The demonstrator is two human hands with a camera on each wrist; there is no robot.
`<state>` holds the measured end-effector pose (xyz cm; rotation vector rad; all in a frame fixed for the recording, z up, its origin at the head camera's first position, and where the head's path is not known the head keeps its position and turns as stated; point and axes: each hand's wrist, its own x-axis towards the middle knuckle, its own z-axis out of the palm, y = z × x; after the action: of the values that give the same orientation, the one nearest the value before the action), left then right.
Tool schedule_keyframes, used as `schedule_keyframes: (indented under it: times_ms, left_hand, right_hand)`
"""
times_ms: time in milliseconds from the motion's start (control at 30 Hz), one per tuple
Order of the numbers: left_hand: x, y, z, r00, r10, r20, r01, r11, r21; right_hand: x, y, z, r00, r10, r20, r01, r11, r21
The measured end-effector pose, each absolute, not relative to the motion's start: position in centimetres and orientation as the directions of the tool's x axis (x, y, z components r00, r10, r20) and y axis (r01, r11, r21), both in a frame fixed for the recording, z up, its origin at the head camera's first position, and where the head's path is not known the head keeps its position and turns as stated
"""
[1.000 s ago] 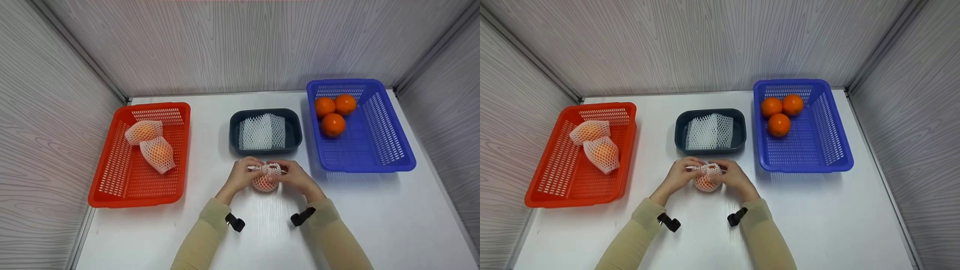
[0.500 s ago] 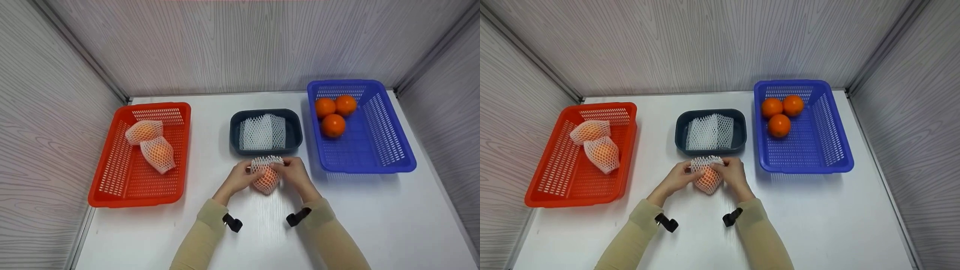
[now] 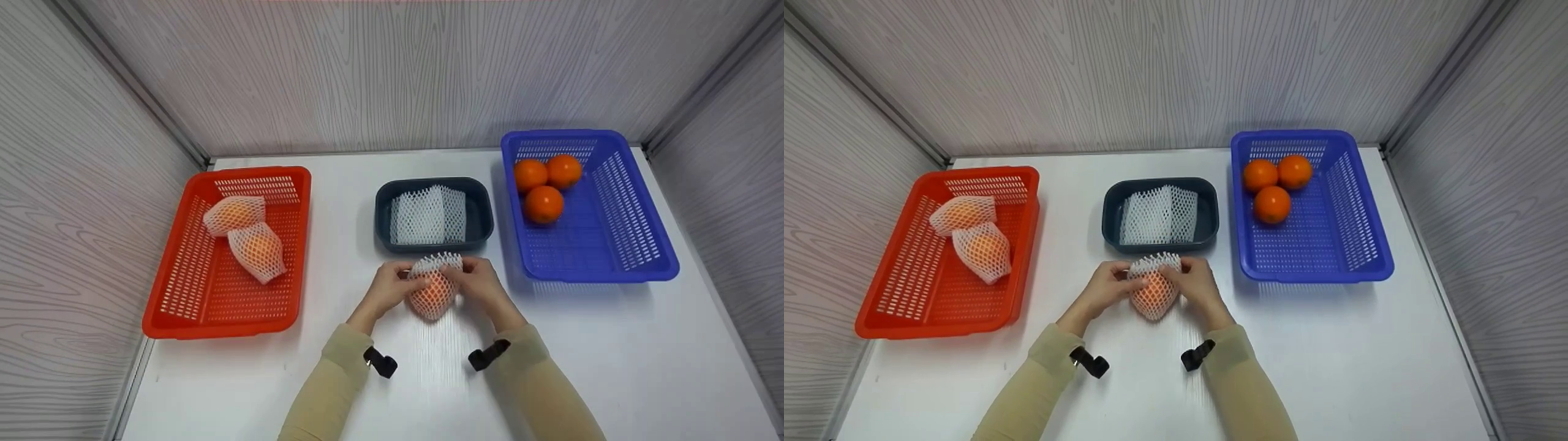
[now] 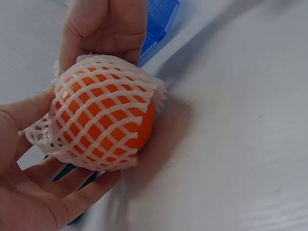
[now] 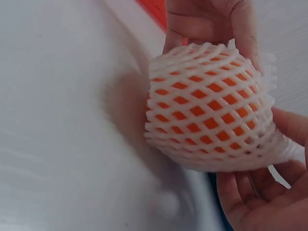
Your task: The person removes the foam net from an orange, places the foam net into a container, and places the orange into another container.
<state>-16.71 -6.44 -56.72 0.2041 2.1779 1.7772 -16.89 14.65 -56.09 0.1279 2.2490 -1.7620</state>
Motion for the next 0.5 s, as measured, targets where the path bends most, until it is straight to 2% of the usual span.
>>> schedule_keyframes:
  times_ms: [167, 233, 333, 500]
  left_hand:
    - [-16.8, -6.4, -56.5, -0.951, 0.284, -0.126, -0.059, 0.234, 0.97]
    - [-16.8, -6.3, -56.4, -0.96, 0.255, -0.115, -0.045, 0.265, 0.963]
    - [-16.8, -6.1, -56.5, -0.974, 0.205, -0.095, -0.027, 0.311, 0.95]
    - [-16.9, -5.8, -56.5, -0.985, 0.147, -0.09, -0.035, 0.34, 0.94]
  right_hand:
    - [-16.8, 15.9, -56.2, -0.917, -0.331, -0.222, 0.149, 0.232, -0.961]
    - [-16.7, 16.1, -56.2, -0.897, -0.38, -0.226, 0.134, 0.252, -0.958]
    - [-16.7, 16.1, -56.2, -0.895, -0.374, -0.241, 0.134, 0.291, -0.947]
    - [-16.8, 15.6, -56.2, -0.94, -0.257, -0.222, 0.145, 0.287, -0.947]
